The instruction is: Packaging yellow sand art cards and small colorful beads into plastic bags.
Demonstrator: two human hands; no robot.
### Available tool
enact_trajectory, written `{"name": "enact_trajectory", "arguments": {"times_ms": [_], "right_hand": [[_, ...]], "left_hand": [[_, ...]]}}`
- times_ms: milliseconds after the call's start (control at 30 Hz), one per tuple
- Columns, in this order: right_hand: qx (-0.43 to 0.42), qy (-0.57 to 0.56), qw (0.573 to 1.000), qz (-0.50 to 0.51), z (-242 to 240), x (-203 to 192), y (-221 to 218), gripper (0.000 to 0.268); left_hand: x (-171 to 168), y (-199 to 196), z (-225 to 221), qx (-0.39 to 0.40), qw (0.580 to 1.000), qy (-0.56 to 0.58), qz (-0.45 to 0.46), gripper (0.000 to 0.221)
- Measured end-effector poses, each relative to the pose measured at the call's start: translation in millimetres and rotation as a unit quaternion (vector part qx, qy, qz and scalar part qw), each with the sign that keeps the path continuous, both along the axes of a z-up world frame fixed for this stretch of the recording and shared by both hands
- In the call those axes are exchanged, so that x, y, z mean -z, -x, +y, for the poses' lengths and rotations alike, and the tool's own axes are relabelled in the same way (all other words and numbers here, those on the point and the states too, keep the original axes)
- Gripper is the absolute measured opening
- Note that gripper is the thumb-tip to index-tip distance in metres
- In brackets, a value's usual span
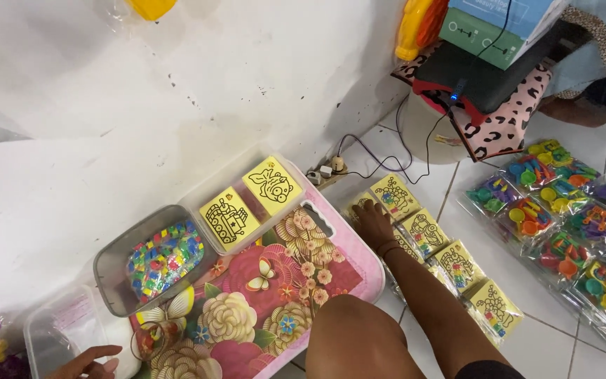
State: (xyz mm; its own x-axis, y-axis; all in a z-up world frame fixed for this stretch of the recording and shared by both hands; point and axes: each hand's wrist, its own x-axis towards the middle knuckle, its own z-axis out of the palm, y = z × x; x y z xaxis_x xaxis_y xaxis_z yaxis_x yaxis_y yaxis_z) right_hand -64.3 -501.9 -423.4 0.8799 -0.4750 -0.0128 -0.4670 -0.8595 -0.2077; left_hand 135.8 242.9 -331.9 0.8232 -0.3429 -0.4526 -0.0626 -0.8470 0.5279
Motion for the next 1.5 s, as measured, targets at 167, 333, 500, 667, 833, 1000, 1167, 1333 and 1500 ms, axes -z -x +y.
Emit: {"name": "enact_trajectory", "arguments": {"times_ms": [167, 333, 500, 667, 833, 1000, 1167, 1333, 1500], "right_hand": [[0.034, -0.019, 0.999, -0.016, 3, 5, -4, 0.044], [0.045, -0.069, 0.996, 0.021, 2, -9, 2, 0.051], [0.052, -0.177, 0.978, -0.095, -21, -5, 11, 0.056], [0.04, -0.244, 0.947, -0.207, -23, -107, -15, 0.047], [-0.07, -0.278, 0.902, -0.323, 21, -253, -59, 0.021], [-0.209, -0.336, 0.9, -0.182, 121, -390, -81, 0.026], [-0.349, -0.255, 0.901, 0.043, 239, -464, -75, 0.033], [-0.484, -0.051, 0.854, 0.185, 315, -386, -83, 0.049], [-0.597, 0.256, 0.66, 0.378, 339, -208, -91, 0.042]], "left_hand": [[-28, 9, -21, -0.042, 0.999, 0.019, 0.024, 0.033], [-52, -5, -35, -0.077, 0.988, 0.006, 0.136, 0.038], [-91, -3, -55, 0.013, 0.964, 0.008, 0.266, 0.042], [-195, 50, -137, -0.018, 0.983, -0.106, 0.149, 0.04], [-233, 68, -153, -0.057, 0.99, -0.084, 0.1, 0.04], [-222, 75, -132, -0.045, 0.999, 0.022, -0.02, 0.034], [-211, 77, -110, -0.079, 0.994, 0.012, -0.074, 0.035], [-184, 78, -83, -0.1, 0.991, 0.017, -0.091, 0.036], [-151, 65, -64, -0.131, 0.991, 0.017, -0.007, 0.04]]}}
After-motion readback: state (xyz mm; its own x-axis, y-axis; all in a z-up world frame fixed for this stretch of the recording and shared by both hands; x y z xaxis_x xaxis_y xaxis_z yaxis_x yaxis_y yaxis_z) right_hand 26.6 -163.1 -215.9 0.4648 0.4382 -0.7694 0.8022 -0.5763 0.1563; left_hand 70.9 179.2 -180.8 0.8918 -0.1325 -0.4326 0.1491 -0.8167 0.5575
